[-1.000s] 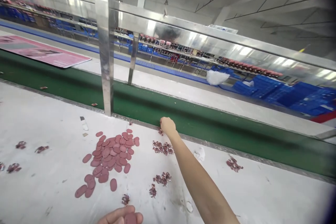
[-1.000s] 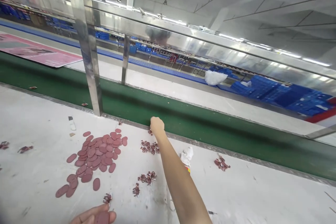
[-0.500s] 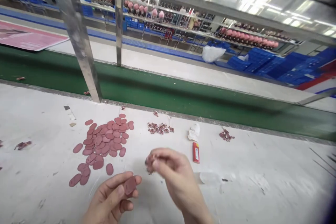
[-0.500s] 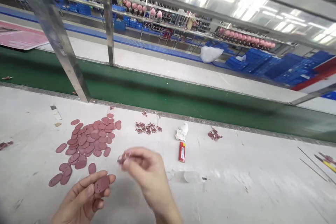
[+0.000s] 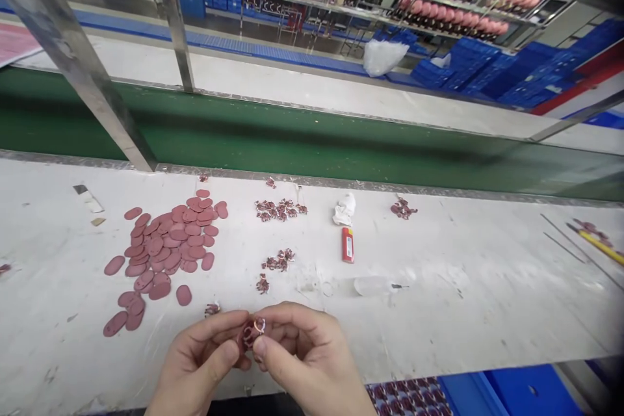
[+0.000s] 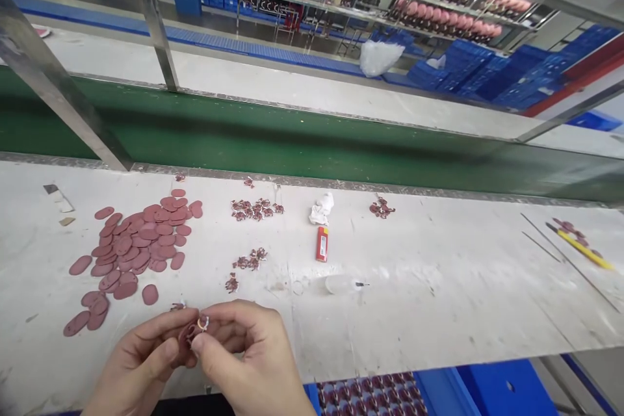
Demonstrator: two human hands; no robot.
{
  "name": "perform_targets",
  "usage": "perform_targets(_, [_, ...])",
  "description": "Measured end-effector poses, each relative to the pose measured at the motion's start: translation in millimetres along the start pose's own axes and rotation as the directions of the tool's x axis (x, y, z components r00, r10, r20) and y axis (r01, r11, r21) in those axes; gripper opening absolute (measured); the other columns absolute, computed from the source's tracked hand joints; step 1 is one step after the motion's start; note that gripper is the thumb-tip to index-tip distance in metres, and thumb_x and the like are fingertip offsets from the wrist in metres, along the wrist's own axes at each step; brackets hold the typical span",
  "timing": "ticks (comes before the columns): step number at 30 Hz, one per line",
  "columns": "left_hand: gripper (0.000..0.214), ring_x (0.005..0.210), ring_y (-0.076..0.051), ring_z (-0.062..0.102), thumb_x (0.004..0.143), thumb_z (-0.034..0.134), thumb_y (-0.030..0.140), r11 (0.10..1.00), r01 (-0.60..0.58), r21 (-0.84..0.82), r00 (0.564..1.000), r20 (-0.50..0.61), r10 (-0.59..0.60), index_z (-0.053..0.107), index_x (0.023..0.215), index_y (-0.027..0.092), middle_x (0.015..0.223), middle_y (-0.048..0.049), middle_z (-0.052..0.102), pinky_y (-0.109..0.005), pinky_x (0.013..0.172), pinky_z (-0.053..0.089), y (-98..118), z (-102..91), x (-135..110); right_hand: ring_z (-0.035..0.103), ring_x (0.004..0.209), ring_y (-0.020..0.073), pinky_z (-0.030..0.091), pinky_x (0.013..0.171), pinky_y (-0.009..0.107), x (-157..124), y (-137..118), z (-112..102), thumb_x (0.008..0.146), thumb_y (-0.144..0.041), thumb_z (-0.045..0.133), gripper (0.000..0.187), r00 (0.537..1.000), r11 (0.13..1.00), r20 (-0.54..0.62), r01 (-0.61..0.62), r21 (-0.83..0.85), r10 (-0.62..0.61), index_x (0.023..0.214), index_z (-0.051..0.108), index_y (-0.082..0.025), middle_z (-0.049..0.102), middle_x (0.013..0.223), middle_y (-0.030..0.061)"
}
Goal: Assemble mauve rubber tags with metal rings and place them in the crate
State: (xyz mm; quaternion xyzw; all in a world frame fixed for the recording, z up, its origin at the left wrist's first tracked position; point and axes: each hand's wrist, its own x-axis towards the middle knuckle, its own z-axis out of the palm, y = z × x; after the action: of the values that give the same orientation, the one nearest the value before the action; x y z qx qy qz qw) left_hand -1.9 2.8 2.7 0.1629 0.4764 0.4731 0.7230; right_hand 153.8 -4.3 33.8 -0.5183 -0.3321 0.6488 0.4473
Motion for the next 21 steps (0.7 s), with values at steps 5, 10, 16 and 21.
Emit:
perform_targets(5, [0.041, 0.063, -0.017, 0.071, 0.052, 0.101, 0.045, 1.0, 0.015, 0.026, 1.0, 0.014, -0.015, 0.086, 0.083, 0.023, 0.072, -0.0061, 0.083, -0.022, 0.06, 0.059, -4, -1.5, 2, 0.071, 0.067, 0.0122, 0.055, 0.064, 0.021, -1, -1, -4, 0.073, -0.028, 0.091, 0.021, 1.0, 1.0, -0.008, -0.019, -0.019, 0.018, 0.092, 0.082, -0.023, 0.079, 0.077, 0.0009])
perform_targets(10, [0.03, 0.061, -0.014, 0.068, 0.058, 0.099, 0.042, 1.0, 0.006, 0.013, 0.996, 0.088, -0.007, 0.08, 0.066, 0.021, 0.065, -0.0026, 0.078, -0.021, 0.063, 0.056, -7, -1.7, 3, 0.07, 0.07, 0.0127, 0.055, 0.066, 0.022, -3, -2, -5, 0.081, -0.029, 0.084, 0.013, 1.0, 0.996, -0.007, 0.009, -0.09, -0.01, 0.092, 0.082, -0.023, 0.08, 0.082, 0.003])
perform_targets(16, [0.03, 0.079, -0.025, 0.075, 0.059, 0.097, 0.044, 0.998, -0.022, 0.051, 0.998, 0.061, 0.019, 0.079, 0.058, 0.021, 0.074, -0.0053, 0.081, -0.031, 0.08, 0.06, -6, -0.2, 2, 0.071, 0.075, 0.0149, 0.056, 0.067, 0.025, -4, -6, -4, 0.085, -0.027, 0.079, 0.012, 0.996, 0.977, -0.022, 0.084, -0.195, -0.09, 0.096, 0.084, -0.025, 0.077, 0.09, 0.0038])
perform_targets(21, [0.029, 0.084, -0.028, 0.076, 0.061, 0.097, 0.045, 0.999, 0.009, 0.051, 0.999, 0.039, -0.011, 0.081, 0.061, 0.02, 0.076, -0.0076, 0.082, -0.034, 0.082, 0.061, -7, -0.2, 0, 0.071, 0.074, 0.0133, 0.056, 0.067, 0.022, 0, -12, -4, 0.085, -0.022, 0.077, 0.011, 0.993, 0.966, 0.015, 0.12, -0.229, -0.12, 0.093, 0.084, -0.027, 0.076, 0.086, 0.0008])
